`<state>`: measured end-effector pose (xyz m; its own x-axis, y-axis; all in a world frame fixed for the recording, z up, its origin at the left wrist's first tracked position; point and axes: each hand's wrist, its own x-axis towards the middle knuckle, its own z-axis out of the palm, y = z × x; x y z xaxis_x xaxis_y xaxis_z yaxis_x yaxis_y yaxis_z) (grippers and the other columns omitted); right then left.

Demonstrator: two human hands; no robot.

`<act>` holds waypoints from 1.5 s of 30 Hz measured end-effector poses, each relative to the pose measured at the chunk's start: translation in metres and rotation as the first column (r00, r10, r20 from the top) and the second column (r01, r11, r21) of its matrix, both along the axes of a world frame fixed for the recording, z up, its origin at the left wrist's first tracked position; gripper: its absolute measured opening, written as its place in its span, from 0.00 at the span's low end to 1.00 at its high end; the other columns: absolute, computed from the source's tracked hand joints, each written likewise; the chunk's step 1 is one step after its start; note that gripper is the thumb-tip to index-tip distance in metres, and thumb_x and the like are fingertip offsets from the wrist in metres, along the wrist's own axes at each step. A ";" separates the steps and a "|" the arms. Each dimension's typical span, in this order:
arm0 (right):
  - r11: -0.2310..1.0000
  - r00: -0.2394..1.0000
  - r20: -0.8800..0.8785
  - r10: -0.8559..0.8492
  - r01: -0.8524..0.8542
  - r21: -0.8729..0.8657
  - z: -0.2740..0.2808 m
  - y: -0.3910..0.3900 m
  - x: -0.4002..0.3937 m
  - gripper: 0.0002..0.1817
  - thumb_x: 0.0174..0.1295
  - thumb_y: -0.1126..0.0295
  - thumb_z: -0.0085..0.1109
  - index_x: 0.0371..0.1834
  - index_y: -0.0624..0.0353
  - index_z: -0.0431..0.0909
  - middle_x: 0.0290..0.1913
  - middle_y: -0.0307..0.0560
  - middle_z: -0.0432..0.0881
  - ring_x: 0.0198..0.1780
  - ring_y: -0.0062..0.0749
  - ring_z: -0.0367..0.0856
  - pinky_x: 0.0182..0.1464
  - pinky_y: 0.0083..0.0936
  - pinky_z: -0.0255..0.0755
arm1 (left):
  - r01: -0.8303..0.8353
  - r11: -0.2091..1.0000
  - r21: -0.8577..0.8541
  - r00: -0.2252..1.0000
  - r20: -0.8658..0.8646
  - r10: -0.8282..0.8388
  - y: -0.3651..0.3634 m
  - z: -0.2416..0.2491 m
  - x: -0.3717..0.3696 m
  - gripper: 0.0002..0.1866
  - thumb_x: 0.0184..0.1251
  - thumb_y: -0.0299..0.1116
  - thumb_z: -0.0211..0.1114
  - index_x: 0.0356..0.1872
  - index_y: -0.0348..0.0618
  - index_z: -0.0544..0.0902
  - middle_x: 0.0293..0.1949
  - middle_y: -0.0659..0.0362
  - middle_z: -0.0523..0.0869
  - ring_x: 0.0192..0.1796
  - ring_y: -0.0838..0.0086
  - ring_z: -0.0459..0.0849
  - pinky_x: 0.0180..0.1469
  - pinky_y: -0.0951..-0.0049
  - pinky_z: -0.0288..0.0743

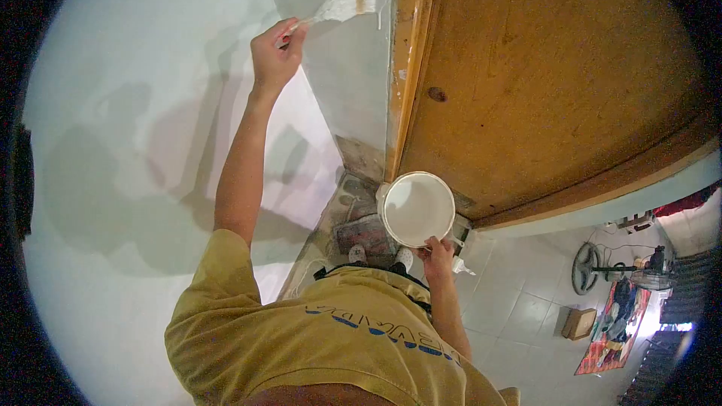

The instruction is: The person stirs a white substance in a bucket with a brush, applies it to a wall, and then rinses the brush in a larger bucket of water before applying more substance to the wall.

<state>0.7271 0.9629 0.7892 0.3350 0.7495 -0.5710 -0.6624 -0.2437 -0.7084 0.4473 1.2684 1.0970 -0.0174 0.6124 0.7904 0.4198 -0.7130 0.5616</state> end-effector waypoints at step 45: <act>0.991 0.998 0.038 0.058 -0.053 -0.120 -0.001 -0.056 0.000 0.17 0.54 0.79 0.47 0.48 0.69 0.71 0.42 0.55 0.78 0.38 0.45 0.83 0.37 0.41 0.85 | 0.082 0.996 -0.026 0.996 -0.030 -0.083 0.012 -0.067 0.003 0.13 0.59 0.33 0.69 0.37 0.30 0.83 0.29 0.51 0.87 0.27 0.76 0.84 0.29 0.78 0.78</act>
<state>0.7266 0.9067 0.7884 0.3203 0.6949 -0.6438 -0.6161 -0.3635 -0.6988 0.4507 1.2803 1.0298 0.0584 0.6301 0.7743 0.3778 -0.7319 0.5671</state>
